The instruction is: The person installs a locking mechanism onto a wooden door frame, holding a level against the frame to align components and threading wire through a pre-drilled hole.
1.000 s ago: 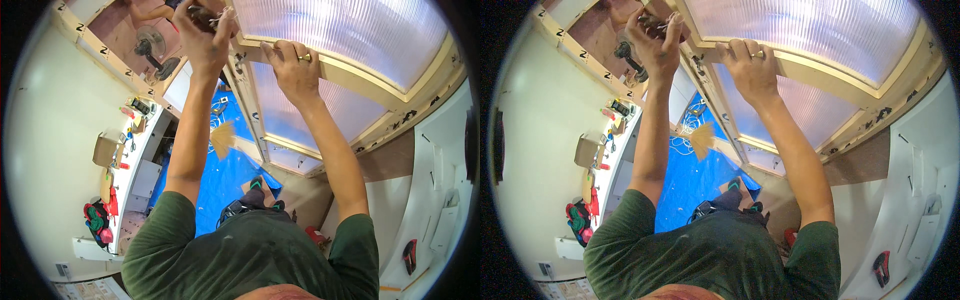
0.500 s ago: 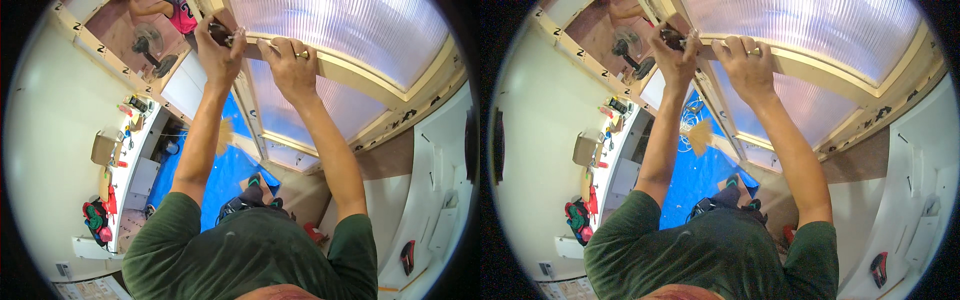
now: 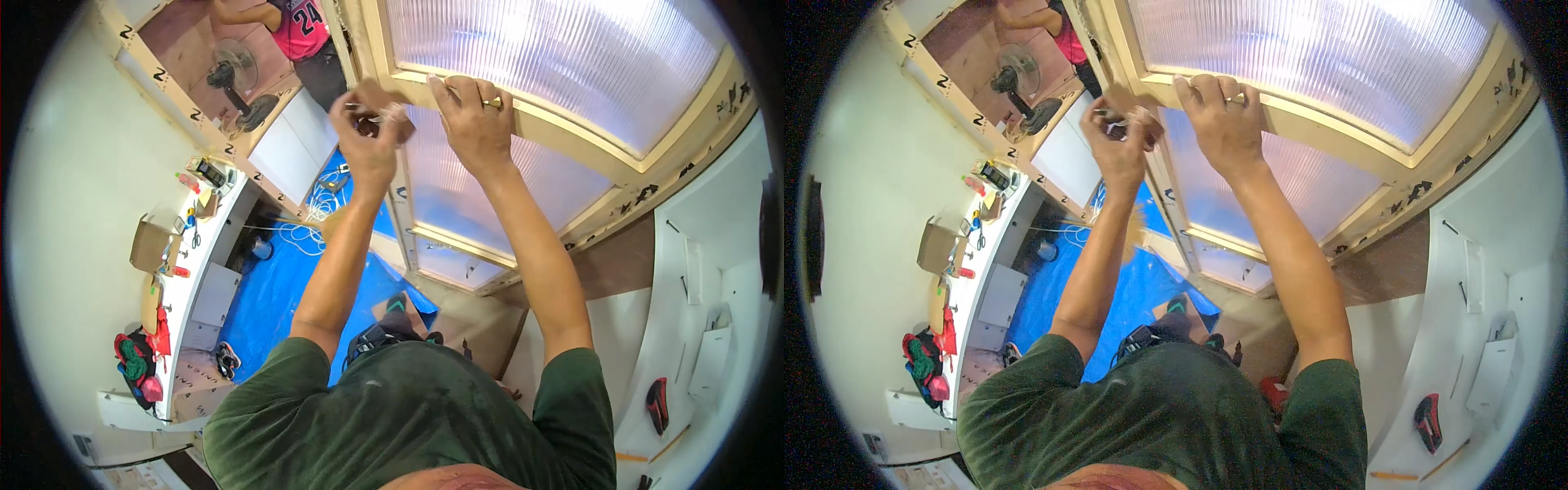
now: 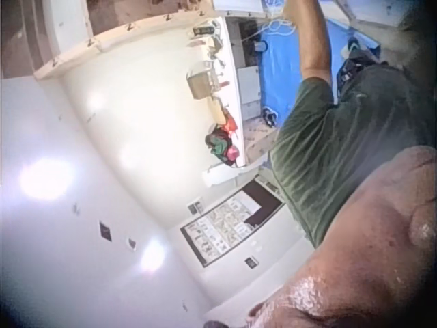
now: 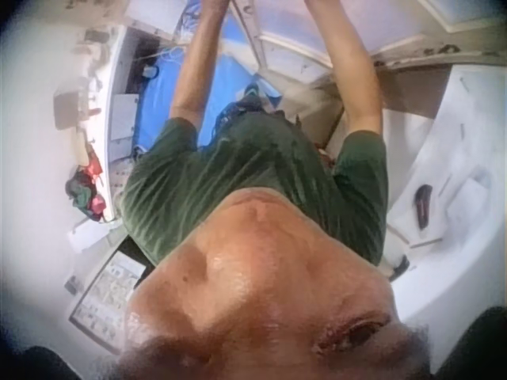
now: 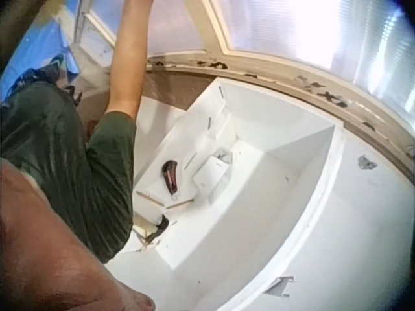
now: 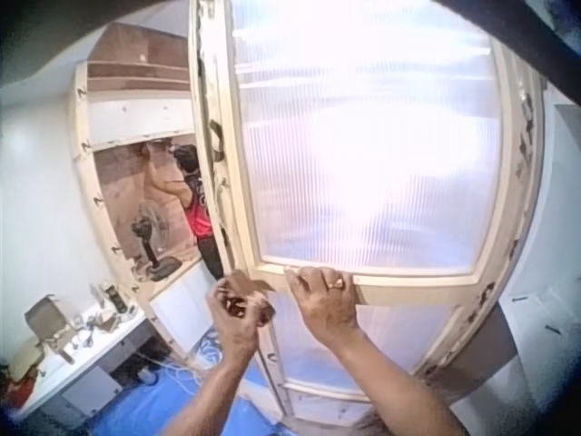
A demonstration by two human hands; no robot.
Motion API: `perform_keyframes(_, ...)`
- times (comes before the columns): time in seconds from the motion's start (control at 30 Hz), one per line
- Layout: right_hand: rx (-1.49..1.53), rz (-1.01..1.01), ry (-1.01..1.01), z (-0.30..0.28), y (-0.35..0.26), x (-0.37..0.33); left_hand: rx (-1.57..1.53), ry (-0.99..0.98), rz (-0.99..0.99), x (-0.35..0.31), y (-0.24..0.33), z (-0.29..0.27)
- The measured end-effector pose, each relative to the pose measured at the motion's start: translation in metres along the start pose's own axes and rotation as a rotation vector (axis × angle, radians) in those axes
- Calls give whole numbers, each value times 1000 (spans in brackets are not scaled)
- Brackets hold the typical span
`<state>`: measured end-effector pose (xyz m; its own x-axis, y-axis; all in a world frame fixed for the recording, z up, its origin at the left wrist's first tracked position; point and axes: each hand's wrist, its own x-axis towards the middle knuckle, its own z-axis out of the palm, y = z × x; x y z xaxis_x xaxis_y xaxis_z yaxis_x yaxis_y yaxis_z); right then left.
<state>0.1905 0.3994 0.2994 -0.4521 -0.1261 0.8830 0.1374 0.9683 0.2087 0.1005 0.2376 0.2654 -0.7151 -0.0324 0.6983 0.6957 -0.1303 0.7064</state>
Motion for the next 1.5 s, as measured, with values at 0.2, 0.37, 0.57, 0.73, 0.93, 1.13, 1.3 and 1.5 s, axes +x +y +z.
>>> perform_keyframes(0.2,-57,-10,-38,0,0,1,-462,266,-273,14,-5,-18)
perform_keyframes(0.37,-43,-27,-81,-8,0,1,-663,186,-557,-20,-23,-36)
perform_keyframes(0.57,199,66,-70,-12,-28,28,-775,36,-1194,-170,-107,-105)
perform_keyframes(0.73,196,238,-69,21,-37,61,-489,150,-1773,-316,-139,-163)
perform_keyframes(0.93,243,279,87,36,-61,65,-543,-41,-1771,-363,-147,-188)
perform_keyframes(1.13,350,479,-9,19,-58,95,-529,-184,-1586,-311,-129,-164)
perform_keyframes(1.3,811,554,293,-20,-29,135,-632,-232,-1563,-270,-101,-144)
perform_keyframes(1.5,866,1,-588,-76,-57,31,-1110,-81,-1502,-202,-50,-106)
